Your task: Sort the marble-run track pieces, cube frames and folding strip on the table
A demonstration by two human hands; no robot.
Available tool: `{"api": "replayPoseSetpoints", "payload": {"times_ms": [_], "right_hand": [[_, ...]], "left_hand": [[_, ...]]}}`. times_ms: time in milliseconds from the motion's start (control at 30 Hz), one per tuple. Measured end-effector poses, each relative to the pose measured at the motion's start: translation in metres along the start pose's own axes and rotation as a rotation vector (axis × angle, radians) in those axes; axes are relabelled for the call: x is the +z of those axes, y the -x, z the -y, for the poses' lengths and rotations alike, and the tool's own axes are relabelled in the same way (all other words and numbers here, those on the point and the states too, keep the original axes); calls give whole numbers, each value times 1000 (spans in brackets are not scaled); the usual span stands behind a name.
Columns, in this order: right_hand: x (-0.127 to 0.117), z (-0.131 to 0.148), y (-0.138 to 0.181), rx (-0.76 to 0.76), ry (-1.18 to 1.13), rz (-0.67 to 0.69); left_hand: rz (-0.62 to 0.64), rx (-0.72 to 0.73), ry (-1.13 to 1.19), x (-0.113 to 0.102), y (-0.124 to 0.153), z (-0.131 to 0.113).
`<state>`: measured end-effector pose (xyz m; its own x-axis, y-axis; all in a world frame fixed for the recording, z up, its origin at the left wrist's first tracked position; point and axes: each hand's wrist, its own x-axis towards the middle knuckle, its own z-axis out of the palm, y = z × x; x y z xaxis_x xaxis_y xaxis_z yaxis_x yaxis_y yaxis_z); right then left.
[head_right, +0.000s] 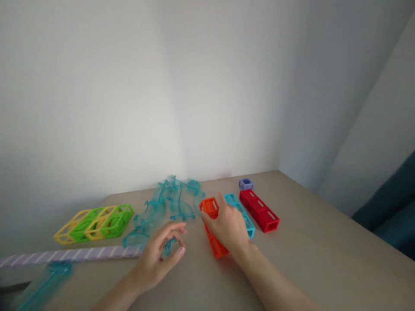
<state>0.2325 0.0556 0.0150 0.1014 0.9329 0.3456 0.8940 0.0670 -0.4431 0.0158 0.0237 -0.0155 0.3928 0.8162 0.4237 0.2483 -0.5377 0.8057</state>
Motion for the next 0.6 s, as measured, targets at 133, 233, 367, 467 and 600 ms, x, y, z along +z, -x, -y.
{"api": "replayPoseSetpoints", "payload": {"times_ms": [133,233,367,467,600], "right_hand": [[4,6,4,9,153,-7],[4,4,3,35,197,-14],[1,-3,0,62,221,-22],[-1,-7,-2,84,219,3],[-4,-9,-5,89,212,14]], "left_hand": [[10,31,-57,-2,-2,-4],[14,50,-98,-2,-3,-6],[12,66,-111,-2,-3,-6],[22,63,-118,-3,-2,-5],[35,50,-130,-3,-2,-5]]}}
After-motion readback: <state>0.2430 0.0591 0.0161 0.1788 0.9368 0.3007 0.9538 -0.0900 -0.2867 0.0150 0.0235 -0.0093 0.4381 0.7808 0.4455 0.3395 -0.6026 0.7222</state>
